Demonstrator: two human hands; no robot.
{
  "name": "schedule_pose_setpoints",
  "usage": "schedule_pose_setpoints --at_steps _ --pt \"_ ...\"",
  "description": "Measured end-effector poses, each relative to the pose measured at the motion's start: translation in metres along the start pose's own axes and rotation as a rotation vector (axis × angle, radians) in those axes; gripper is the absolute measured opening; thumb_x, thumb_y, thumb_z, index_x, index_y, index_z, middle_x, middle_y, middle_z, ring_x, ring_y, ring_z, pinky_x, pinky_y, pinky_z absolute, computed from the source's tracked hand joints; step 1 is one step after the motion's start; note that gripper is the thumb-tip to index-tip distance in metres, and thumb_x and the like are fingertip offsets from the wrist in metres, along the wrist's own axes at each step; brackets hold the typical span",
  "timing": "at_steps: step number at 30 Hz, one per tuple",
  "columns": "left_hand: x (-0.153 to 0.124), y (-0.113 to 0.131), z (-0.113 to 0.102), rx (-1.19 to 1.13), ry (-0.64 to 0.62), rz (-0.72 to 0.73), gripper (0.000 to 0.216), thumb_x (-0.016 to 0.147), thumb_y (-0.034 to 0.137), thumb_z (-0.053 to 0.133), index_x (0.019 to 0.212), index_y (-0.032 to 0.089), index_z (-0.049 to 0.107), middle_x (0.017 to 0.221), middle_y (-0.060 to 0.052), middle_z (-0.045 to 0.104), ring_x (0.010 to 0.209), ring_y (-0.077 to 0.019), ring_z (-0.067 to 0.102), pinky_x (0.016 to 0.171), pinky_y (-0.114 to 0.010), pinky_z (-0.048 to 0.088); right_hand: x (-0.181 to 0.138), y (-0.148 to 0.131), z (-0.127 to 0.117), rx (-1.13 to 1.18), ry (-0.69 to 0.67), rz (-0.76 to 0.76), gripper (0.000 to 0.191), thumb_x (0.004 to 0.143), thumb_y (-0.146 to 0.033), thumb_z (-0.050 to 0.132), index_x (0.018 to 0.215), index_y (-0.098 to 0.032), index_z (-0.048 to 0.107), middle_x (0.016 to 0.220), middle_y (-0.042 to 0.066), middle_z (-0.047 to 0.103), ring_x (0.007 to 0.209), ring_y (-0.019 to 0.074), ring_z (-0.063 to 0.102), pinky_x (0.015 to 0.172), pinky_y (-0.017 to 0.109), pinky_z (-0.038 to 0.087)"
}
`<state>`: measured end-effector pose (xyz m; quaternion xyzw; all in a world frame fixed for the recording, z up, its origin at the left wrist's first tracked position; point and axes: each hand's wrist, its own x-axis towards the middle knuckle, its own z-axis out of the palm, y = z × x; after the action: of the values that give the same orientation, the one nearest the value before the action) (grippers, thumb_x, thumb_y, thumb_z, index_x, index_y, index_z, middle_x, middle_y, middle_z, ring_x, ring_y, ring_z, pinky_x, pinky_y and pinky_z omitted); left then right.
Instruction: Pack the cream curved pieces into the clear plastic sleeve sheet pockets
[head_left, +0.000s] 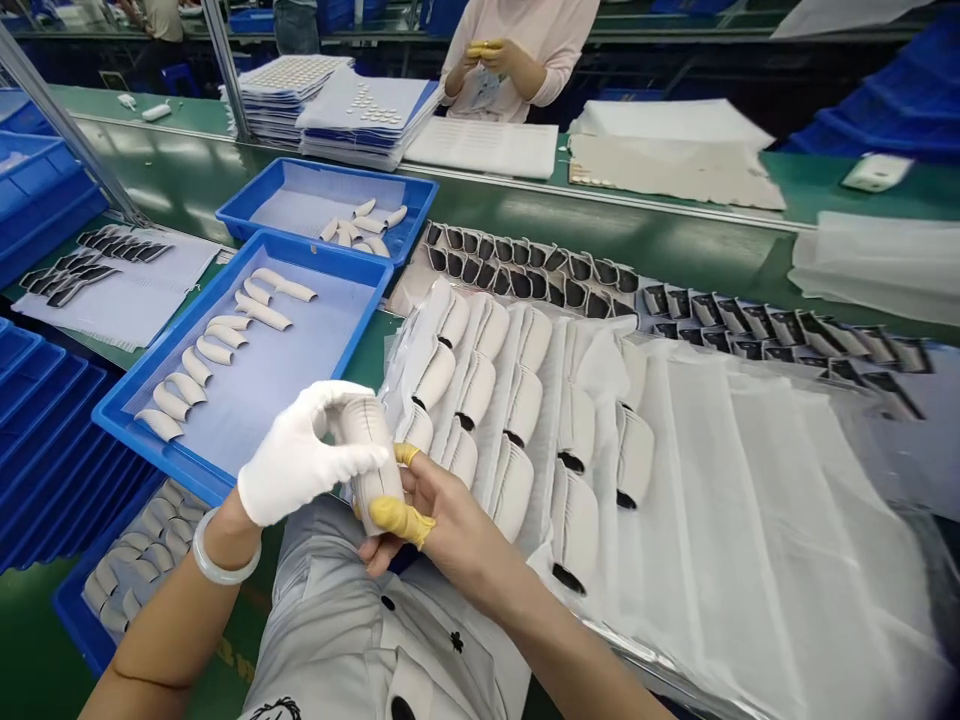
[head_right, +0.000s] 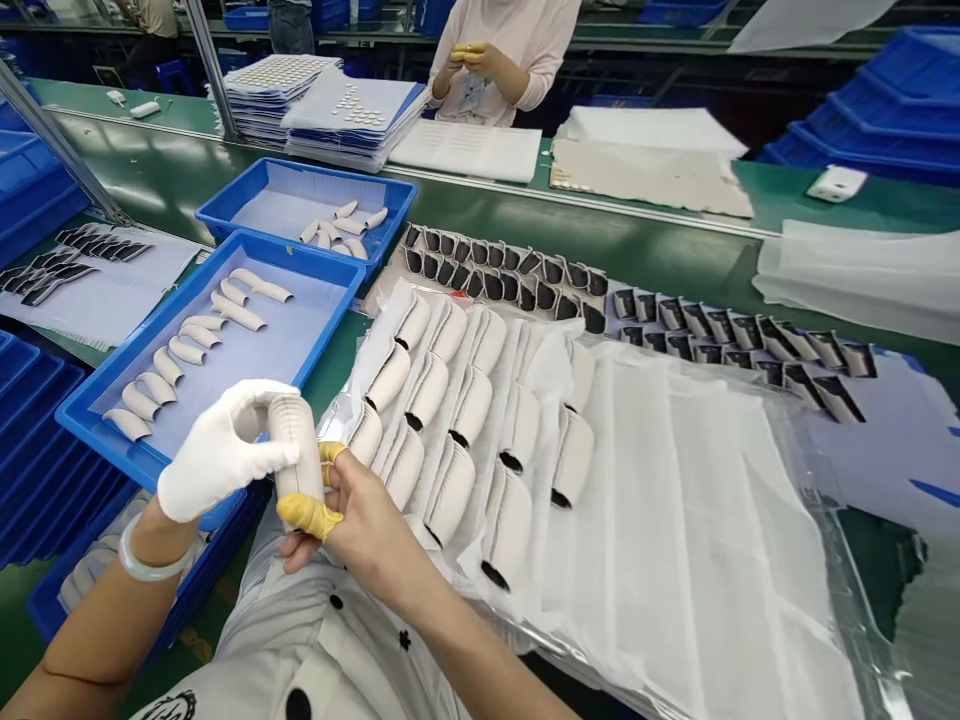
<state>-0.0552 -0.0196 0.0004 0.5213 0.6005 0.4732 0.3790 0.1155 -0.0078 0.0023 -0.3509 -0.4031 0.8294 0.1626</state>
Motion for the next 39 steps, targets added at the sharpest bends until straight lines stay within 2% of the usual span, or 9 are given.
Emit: schedule_pose_setpoints --at_steps 5,13,17,20,23,26,28,33,39 --pt "-0.003 0.01 0.01 0.054 0.122 0.101 0.009 0.076 0.028 0.07 0.082 0.021 0.07 0.086 -0.002 0.07 0.081 -0.0161 0.065 0.075 -0.027 0.055 -0.006 0.009 -0.002 0.02 0.0 -0.039 0.053 0.068 -0.04 0.081 0.106 -0.021 0.049 0.084 -0.001 0.059 0.056 0.0129 0.065 0.051 0.025 0.057" --pt "-0.003 0.021 0.015 0.169 0.127 0.227 0.01 0.083 0.03 0.065 0.085 0.021 0.07 0.088 -0.001 0.071 0.083 -0.0145 0.065 0.078 -0.026 0.053 -0.014 0.007 -0.008 0.03 -0.002 -0.056 0.056 0.067 -0.041 0.081 0.11 -0.021 0.05 0.087 -0.001 0.059 0.054 0.0117 0.065 0.051 0.024 0.056" --pt "0.0 0.031 0.019 0.412 0.142 0.416 0.008 0.079 0.028 0.07 0.077 0.021 0.067 0.083 -0.001 0.07 0.085 -0.017 0.065 0.091 -0.035 0.05 -0.016 0.007 -0.01 -0.005 0.026 -0.06 0.062 0.064 -0.05 0.081 0.108 -0.021 0.049 0.083 0.0 0.061 0.056 0.0134 0.064 0.052 0.027 0.056" --pt "0.003 0.036 0.024 0.444 0.105 0.536 0.008 0.08 0.025 0.068 0.073 0.021 0.066 0.078 0.001 0.07 0.08 -0.0157 0.065 0.101 -0.041 0.045 -0.013 0.004 -0.012 -0.09 0.077 -0.097 0.054 0.073 -0.067 0.064 0.094 -0.019 0.05 0.071 0.0 0.062 0.053 0.015 0.063 0.05 0.028 0.053" --pt "0.006 0.039 0.028 0.401 0.068 0.55 0.007 0.078 0.021 0.071 0.071 0.021 0.067 0.077 0.002 0.07 0.079 -0.0147 0.065 0.106 -0.043 0.042 -0.012 -0.002 -0.016 -0.187 0.064 -0.142 0.051 0.086 -0.069 0.043 0.077 -0.019 0.049 0.053 0.0 0.058 0.049 0.0154 0.06 0.05 0.028 0.05" --pt "0.01 0.035 0.026 0.242 0.082 0.446 0.006 0.077 0.02 0.071 0.072 0.02 0.068 0.078 0.002 0.07 0.079 -0.014 0.065 0.108 -0.041 0.04 -0.018 -0.008 -0.016 -0.118 -0.009 -0.096 0.043 0.079 -0.055 0.066 0.099 -0.019 0.054 0.074 0.001 0.063 0.06 0.0158 0.062 0.055 0.03 0.054" --pt "0.013 0.029 0.024 0.063 0.09 0.363 0.005 0.077 0.019 0.071 0.073 0.02 0.068 0.079 0.002 0.071 0.081 -0.0142 0.065 0.107 -0.04 0.042 -0.026 -0.008 -0.013 -0.077 -0.042 -0.094 0.059 0.07 -0.044 0.079 0.117 -0.021 0.05 0.09 0.003 0.062 0.072 0.0166 0.063 0.06 0.03 0.056" --pt "0.016 0.018 0.023 -0.248 0.068 0.319 0.006 0.079 0.017 0.069 0.078 0.022 0.071 0.082 0.002 0.071 0.085 -0.0147 0.066 0.108 -0.041 0.041 -0.039 0.001 -0.008 -0.158 -0.027 -0.219 0.064 0.074 -0.035 0.078 0.127 -0.021 0.046 0.096 0.004 0.063 0.084 0.0177 0.061 0.073 0.031 0.055" --pt "0.01 0.021 0.027 -0.346 0.023 0.325 0.007 0.081 0.018 0.069 0.082 0.024 0.072 0.085 0.002 0.071 0.089 -0.0151 0.065 0.11 -0.044 0.039 -0.049 0.007 -0.003 -0.335 0.043 -0.359 0.07 0.075 -0.04 0.077 0.133 -0.023 0.043 0.091 0.004 0.064 0.077 0.0185 0.061 0.068 0.031 0.053"
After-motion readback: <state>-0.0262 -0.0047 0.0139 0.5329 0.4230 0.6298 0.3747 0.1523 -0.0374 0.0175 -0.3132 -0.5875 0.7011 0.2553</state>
